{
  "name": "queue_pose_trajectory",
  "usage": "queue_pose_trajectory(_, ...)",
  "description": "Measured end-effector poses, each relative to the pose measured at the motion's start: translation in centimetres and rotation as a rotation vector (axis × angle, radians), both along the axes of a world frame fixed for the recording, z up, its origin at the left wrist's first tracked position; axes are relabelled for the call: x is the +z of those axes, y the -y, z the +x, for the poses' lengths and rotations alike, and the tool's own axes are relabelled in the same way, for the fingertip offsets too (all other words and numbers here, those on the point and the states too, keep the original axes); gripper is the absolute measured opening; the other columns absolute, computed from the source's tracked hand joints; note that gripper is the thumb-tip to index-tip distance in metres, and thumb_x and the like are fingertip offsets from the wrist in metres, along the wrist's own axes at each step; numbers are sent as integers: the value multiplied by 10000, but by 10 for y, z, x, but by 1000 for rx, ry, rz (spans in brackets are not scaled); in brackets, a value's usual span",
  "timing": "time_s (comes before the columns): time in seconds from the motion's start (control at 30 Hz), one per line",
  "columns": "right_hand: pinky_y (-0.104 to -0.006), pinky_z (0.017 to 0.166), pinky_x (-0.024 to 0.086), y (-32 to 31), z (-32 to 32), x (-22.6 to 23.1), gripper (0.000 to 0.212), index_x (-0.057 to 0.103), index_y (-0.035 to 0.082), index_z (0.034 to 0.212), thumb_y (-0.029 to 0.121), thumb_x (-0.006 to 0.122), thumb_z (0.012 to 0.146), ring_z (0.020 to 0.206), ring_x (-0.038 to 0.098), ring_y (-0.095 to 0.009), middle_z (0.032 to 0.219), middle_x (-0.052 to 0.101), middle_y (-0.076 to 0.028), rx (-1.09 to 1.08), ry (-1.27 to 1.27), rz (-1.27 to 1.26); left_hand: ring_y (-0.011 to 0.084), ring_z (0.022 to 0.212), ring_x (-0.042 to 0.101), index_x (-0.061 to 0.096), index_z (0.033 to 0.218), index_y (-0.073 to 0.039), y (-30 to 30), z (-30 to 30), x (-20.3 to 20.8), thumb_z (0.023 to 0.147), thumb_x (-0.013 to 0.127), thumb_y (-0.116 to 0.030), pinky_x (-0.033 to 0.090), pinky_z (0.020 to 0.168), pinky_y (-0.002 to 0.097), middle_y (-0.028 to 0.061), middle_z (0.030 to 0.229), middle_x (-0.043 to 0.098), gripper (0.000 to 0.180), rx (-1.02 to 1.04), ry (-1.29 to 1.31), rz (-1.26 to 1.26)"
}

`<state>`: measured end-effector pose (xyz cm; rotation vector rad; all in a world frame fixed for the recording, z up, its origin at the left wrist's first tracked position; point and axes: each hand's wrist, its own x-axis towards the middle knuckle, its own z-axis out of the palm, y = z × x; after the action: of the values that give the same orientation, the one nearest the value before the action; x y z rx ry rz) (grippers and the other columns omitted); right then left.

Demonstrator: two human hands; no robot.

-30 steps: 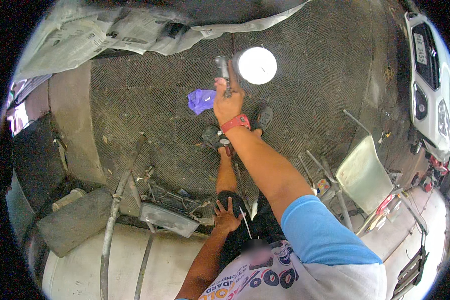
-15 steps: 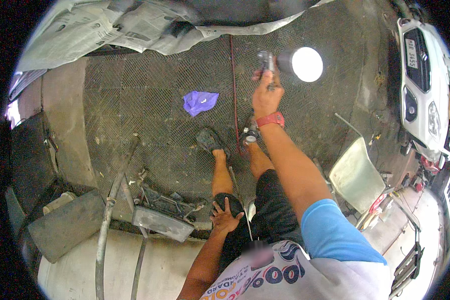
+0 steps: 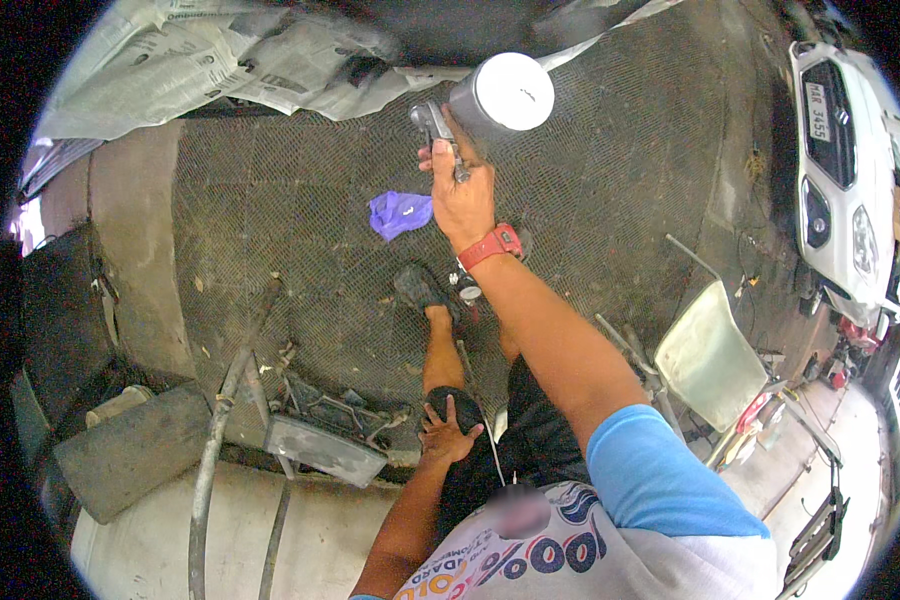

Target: The person uses a spray gun to apply paint to a car bumper that is covered with newspaper. The person moves around the bumper, spraying different sections to ensure coverage.

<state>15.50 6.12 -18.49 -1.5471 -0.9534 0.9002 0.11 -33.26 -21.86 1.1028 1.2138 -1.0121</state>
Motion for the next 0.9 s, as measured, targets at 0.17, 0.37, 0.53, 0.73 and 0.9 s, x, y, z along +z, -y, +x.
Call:
queue_pose_trajectory(0.17,-318,619,528,4,35,12,469,616,1,1402,357,507,1117,683,670,-144,877,764,-111,-99,34,-112,558,1568,185,-51,1714,-247,-2,-1,4,913,501,-842,249,1231,668,327,1734,-31,1141,2,19,-9)
queue_pose_trajectory(0.37,-277,451,492,23,103,22,547,667,-47,1178,442,426,1135,619,678,-156,927,772,-125,-306,137,-117,556,1577,157,-26,1717,-225,-4,-3,5,952,510,-776,235,1228,680,352,1724,-23,1085,65,42,9)
queue_pose_trajectory(0.53,-281,451,498,19,100,44,508,653,-34,1183,413,416,1144,762,727,-179,990,759,-138,-270,110,-184,507,1573,231,64,1717,-207,-11,-8,11,975,523,-731,272,1235,634,313,1731,91,1018,217,37,64)
queue_pose_trajectory(0.73,-287,467,499,-2,34,44,494,665,-28,1259,399,448,1138,708,710,-148,919,766,-121,-81,89,-83,434,1480,451,287,1673,-137,4,-44,1,1034,591,-537,358,1226,465,283,1585,476,813,740,72,293)
queue_pose_trajectory(0.9,-284,481,505,-14,5,70,511,654,6,1355,424,458,1135,690,702,-133,943,780,-111,54,34,-62,374,1479,474,376,1630,-113,16,-80,0,1056,560,-545,365,1217,457,194,1606,495,741,895,4,183)
